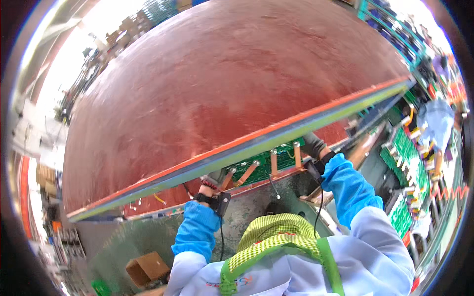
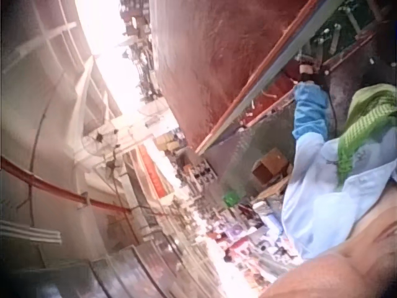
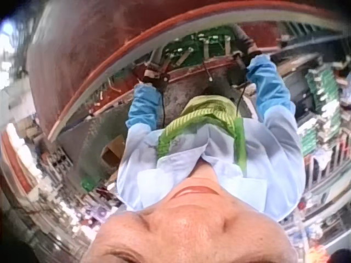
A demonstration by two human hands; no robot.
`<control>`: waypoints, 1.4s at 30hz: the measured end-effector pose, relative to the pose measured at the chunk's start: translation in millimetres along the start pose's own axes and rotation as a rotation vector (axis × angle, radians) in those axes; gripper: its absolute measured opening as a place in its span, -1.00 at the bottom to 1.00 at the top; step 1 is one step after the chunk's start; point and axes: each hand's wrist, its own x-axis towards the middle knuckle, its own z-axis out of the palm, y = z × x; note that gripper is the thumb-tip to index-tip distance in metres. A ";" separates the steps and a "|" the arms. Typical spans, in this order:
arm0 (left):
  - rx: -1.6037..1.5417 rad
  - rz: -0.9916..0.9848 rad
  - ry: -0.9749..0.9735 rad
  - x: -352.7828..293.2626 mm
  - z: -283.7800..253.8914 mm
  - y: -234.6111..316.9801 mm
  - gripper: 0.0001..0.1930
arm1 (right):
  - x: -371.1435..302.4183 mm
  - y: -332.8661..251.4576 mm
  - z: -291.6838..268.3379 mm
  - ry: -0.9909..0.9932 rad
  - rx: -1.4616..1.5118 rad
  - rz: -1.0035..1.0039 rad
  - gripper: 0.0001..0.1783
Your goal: Assembling components and soldering circuit boards in a factory environment.
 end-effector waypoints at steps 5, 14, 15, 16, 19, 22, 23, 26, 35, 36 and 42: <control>0.091 -0.258 -0.105 -21.6 48.3 -15.9 -0.53 | -91.7 -41.2 52.4 0.090 0.487 -0.032 -0.29; 0.327 -0.488 -0.366 -47.7 121.8 14.8 -0.43 | -215.0 -75.9 113.8 0.453 0.626 -0.203 -0.23; 0.349 -0.490 -0.388 -38.9 120.9 18.7 -0.43 | -214.7 -76.3 126.2 0.515 0.573 -0.162 -0.23; 0.382 -0.533 -0.425 -33.4 126.6 20.9 -0.42 | -221.6 -82.3 135.3 0.566 0.622 -0.177 -0.22; 0.426 -0.625 -0.508 -18.8 126.9 22.2 -0.39 | -237.1 -89.5 169.2 0.701 0.672 -0.185 -0.23; 0.359 -0.597 -0.669 3.2 127.7 16.4 -0.39 | -241.3 -87.5 186.7 0.898 0.646 -0.300 -0.26; 0.382 -0.623 -0.648 10.7 121.9 13.0 -0.39 | -239.2 -80.6 188.1 0.907 0.619 -0.272 -0.26; 0.242 -0.772 -0.730 28.5 110.7 -6.2 -0.44 | -237.5 -60.4 190.1 0.975 0.575 -0.352 -0.28; 0.311 -0.909 -0.784 56.4 103.6 -38.4 -0.46 | -233.9 -32.8 175.2 1.129 0.455 -0.313 -0.31; 0.324 -0.908 -0.782 60.5 101.0 -42.1 -0.47 | -234.4 -28.6 173.1 1.136 0.442 -0.309 -0.31; 0.411 -0.904 -0.897 122.1 80.6 -109.5 -0.52 | -240.5 10.3 139.7 1.447 -0.189 0.299 -0.55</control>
